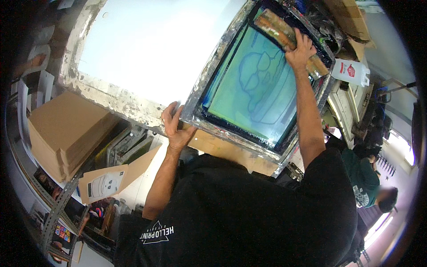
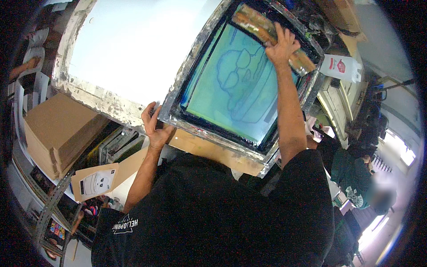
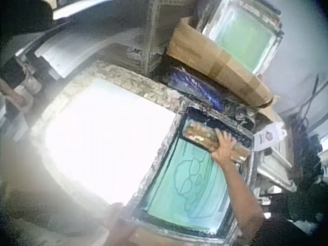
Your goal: The person performs screen printing on white rectangular boards. They place a board on the table, align a screen frame, pull a squeegee across the mesh to apply blue ink, and lift the frame to reveal the printed design. The person then removes the printed board and repeats the process with a new board.
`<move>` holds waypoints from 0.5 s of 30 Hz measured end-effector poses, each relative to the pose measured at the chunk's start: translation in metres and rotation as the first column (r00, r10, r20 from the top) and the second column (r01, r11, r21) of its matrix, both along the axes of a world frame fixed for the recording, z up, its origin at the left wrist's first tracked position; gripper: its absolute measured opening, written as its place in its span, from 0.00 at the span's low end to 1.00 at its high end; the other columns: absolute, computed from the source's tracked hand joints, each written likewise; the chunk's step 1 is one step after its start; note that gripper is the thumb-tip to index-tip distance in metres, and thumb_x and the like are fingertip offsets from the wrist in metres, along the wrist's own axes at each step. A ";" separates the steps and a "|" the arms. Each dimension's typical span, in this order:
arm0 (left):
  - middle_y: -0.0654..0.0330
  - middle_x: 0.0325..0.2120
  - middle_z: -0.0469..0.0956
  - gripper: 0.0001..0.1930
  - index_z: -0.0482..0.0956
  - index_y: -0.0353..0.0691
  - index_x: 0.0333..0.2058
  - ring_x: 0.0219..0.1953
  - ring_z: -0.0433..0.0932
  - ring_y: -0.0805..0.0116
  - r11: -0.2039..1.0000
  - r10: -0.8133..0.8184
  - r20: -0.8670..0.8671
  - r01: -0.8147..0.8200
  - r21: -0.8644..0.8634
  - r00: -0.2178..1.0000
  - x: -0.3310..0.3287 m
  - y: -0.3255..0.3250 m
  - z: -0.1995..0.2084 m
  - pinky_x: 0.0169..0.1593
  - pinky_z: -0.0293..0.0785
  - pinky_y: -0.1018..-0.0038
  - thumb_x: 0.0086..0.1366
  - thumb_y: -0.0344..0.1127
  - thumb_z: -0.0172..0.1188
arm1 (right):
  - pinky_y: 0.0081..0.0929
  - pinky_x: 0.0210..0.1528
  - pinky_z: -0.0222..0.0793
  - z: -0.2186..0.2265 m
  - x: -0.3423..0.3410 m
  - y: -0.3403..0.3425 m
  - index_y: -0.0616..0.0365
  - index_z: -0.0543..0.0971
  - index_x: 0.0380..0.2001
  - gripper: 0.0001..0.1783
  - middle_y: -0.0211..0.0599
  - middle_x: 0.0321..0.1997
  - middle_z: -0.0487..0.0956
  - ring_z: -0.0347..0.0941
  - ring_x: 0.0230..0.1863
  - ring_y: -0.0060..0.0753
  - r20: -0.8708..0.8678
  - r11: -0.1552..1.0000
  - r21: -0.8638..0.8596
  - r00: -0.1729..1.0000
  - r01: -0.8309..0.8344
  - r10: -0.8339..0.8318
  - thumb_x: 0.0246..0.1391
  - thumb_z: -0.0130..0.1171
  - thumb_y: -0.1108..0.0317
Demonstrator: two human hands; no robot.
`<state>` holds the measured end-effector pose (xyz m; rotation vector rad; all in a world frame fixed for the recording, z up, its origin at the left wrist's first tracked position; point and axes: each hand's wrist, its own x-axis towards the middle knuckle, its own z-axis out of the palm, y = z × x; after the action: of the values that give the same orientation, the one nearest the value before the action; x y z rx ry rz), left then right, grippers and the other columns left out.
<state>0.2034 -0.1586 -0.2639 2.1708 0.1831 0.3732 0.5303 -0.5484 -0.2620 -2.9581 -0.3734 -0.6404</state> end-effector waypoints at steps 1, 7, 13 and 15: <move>0.45 0.55 0.72 0.37 0.80 0.33 0.50 0.58 0.69 0.48 0.999 -0.007 0.001 0.007 0.041 1.000 -0.001 0.001 -0.001 0.61 0.64 0.56 0.35 0.31 0.79 | 0.51 0.56 0.52 -0.002 0.017 -0.004 0.35 0.70 0.64 0.48 0.38 0.53 0.72 0.65 0.56 0.46 0.001 1.000 -0.024 1.000 0.014 -0.014 0.32 0.71 0.55; 0.45 0.55 0.71 0.35 0.80 0.33 0.50 0.58 0.69 0.48 1.000 -0.006 -0.010 0.006 0.019 1.000 -0.007 0.001 0.000 0.60 0.66 0.57 0.36 0.29 0.76 | 0.50 0.56 0.51 -0.014 0.084 -0.034 0.32 0.68 0.66 0.50 0.35 0.56 0.72 0.65 0.58 0.45 0.104 0.997 -0.046 0.993 -0.057 0.062 0.33 0.74 0.55; 0.46 0.56 0.69 0.34 0.80 0.32 0.50 0.58 0.69 0.47 0.999 0.009 0.067 -0.007 -0.034 0.998 -0.002 -0.001 -0.006 0.62 0.66 0.57 0.36 0.26 0.70 | 0.55 0.60 0.49 0.008 0.103 -0.025 0.30 0.62 0.70 0.49 0.39 0.62 0.69 0.60 0.65 0.50 -0.061 0.989 -0.145 0.998 0.011 -0.020 0.43 0.70 0.54; 0.46 0.56 0.70 0.35 0.79 0.33 0.51 0.57 0.70 0.47 1.000 -0.001 0.115 0.002 -0.014 0.993 -0.001 0.000 -0.007 0.61 0.67 0.57 0.36 0.27 0.71 | 0.52 0.63 0.50 0.024 0.098 -0.011 0.36 0.63 0.69 0.46 0.41 0.61 0.71 0.60 0.66 0.50 0.031 0.975 -0.216 0.998 0.055 -0.049 0.44 0.69 0.58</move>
<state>0.2024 -0.1584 -0.2706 2.1283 0.1194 0.4935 0.6281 -0.5598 -0.2378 -3.1792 -0.3929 -0.6854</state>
